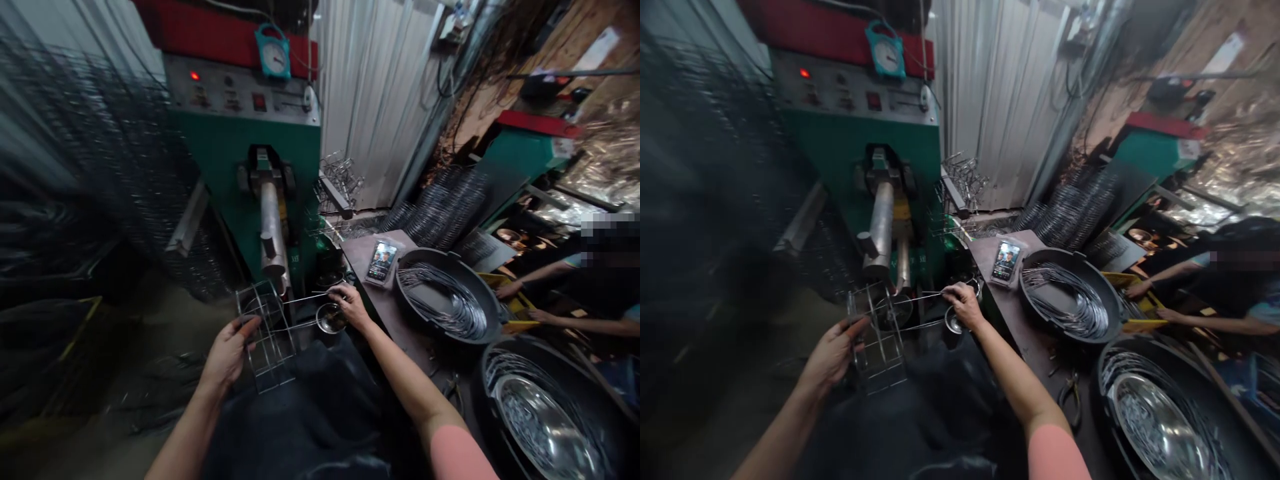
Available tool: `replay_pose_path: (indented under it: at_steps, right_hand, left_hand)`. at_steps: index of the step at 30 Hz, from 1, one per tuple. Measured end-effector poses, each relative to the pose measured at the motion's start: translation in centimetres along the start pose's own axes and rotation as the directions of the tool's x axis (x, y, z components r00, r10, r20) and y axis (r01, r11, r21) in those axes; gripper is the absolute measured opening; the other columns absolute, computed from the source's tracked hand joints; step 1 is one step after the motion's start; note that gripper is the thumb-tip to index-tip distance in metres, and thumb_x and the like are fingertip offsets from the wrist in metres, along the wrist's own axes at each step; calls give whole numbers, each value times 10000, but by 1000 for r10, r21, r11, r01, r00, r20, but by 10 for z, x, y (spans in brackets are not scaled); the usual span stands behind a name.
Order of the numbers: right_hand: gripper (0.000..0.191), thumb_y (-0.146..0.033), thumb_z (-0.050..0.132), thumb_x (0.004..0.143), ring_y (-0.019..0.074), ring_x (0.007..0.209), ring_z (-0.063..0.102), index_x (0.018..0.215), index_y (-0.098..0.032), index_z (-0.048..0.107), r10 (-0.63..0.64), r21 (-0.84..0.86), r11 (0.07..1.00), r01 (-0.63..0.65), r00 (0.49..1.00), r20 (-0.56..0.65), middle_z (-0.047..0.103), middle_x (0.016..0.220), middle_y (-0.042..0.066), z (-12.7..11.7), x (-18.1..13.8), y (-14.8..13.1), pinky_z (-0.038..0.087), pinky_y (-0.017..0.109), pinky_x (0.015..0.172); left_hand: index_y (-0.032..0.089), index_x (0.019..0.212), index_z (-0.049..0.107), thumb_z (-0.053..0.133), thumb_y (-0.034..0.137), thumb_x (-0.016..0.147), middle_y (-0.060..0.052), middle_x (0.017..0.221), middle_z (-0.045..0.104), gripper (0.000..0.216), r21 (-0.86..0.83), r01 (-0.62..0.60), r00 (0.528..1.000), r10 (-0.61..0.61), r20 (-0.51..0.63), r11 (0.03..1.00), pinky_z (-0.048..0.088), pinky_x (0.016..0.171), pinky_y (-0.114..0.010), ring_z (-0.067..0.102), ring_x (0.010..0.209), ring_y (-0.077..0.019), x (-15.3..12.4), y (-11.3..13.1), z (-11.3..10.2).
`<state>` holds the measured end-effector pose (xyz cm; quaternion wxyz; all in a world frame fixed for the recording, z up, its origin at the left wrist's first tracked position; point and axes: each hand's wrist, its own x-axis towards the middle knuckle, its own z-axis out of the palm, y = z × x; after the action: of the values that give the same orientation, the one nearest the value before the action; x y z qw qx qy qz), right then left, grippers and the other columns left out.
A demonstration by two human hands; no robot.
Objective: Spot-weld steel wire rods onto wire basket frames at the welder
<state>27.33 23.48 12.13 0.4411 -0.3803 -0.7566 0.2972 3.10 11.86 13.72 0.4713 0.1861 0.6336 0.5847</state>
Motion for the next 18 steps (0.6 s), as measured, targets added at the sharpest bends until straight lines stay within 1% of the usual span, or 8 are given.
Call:
replay_pose_path:
  at_steps: [6, 10, 18]
  right_hand:
    - [160, -335, 555, 812, 171, 802, 567, 805, -216, 662, 6, 21, 1000, -6, 999, 38, 630, 808, 30, 1, 8, 4, 415, 299, 776]
    - [188, -366, 541, 813, 177, 798, 566, 812, -220, 659, 17, 15, 1000, -18, 998, 65, 632, 818, 35, 3, 11, 7, 421, 303, 764]
    - [188, -369, 548, 804, 176, 813, 570, 803, -219, 660, 17, 26, 999, -19, 997, 70, 631, 811, 33, 5, 17, 8, 423, 304, 777]
  left_hand:
    - [171, 746, 620, 754, 405, 436, 14, 674, 561, 411, -29, -24, 998, 25, 50, 999, 330, 463, -189, 462, 586, -93, 0, 4, 6]
    - [167, 741, 623, 755, 399, 443, 12, 661, 555, 400, -39, -26, 998, 28, 49, 999, 317, 454, -189, 462, 580, -94, 2, 2, 5]
    - [156, 737, 627, 755, 381, 460, 9, 659, 540, 379, -56, -11, 997, 15, 79, 998, 295, 431, -174, 433, 571, -81, 6, 1, 6]
